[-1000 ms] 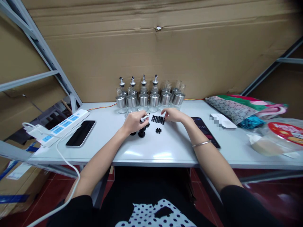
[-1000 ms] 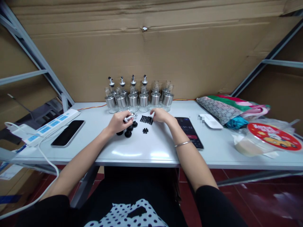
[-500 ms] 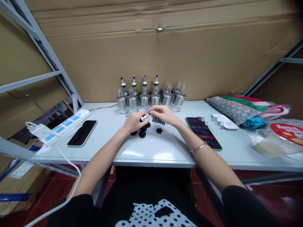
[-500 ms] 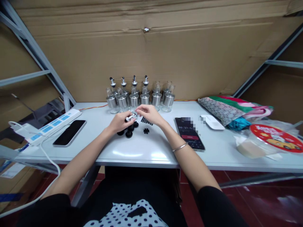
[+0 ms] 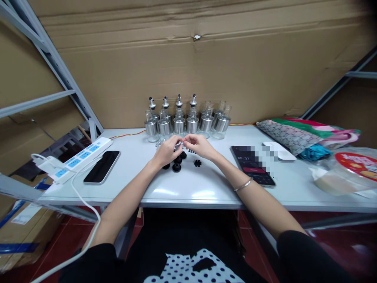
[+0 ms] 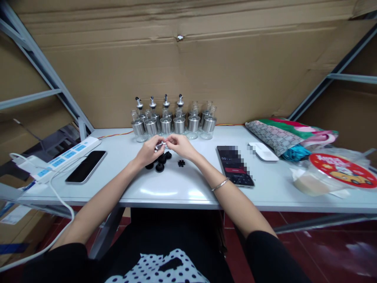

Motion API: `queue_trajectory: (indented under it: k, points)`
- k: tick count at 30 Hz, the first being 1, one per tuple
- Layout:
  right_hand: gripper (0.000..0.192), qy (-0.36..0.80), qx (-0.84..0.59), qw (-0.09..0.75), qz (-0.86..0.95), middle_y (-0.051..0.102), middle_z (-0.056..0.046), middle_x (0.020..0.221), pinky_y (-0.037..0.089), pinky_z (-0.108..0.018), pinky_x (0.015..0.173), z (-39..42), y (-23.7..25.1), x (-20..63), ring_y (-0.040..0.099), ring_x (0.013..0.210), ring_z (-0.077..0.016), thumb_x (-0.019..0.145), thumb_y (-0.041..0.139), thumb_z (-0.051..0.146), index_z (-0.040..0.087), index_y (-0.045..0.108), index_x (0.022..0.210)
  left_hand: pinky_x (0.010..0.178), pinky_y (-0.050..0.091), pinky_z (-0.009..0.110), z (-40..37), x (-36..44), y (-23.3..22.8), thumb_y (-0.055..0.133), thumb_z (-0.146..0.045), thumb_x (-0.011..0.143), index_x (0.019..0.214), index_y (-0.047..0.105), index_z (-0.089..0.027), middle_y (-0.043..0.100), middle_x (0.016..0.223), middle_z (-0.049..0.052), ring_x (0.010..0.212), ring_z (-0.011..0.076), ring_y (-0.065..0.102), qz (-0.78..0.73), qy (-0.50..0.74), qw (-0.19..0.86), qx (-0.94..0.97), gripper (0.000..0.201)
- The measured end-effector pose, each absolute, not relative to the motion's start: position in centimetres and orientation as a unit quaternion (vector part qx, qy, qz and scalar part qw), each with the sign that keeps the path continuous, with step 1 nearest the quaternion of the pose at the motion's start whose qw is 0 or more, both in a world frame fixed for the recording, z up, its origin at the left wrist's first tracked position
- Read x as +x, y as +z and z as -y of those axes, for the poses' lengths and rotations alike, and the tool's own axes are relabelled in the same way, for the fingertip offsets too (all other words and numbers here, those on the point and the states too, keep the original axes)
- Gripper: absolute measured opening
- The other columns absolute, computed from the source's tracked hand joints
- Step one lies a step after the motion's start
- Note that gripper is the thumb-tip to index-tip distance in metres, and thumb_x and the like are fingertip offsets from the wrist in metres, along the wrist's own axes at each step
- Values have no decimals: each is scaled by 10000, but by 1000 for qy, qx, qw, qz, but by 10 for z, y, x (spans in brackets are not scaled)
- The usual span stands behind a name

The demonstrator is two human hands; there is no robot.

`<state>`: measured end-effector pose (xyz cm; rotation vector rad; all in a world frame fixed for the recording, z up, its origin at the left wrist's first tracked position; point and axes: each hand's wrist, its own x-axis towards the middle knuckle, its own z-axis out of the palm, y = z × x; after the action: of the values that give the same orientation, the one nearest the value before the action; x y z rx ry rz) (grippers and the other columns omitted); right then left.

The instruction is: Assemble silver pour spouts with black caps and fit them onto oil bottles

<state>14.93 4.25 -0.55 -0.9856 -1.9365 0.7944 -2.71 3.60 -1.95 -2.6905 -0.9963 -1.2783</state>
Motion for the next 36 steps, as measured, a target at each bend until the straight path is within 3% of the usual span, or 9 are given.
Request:
queue_trajectory:
  k: [10, 36]
  points:
    - [77, 191, -387, 410, 804, 572, 6, 653, 395, -226, 623, -31, 1, 141, 497, 621, -112, 702, 498, 228, 172, 551, 705, 664, 444, 213, -35, -27, -18, 486, -152, 854, 960, 517, -170, 580, 865, 27, 759, 118, 559, 314, -414, -17, -854, 112]
    - [96, 195, -399, 384, 810, 479, 31, 594, 341, -227, 565, -28, 2, 140, 446, 568, -109, 647, 480, 221, 211, 385, 640, 701, 472, 256, -33, -28, -18, 474, -143, 866, 954, 553, -162, 642, 841, 48, 770, 148, 613, 265, -383, 49, -884, 119]
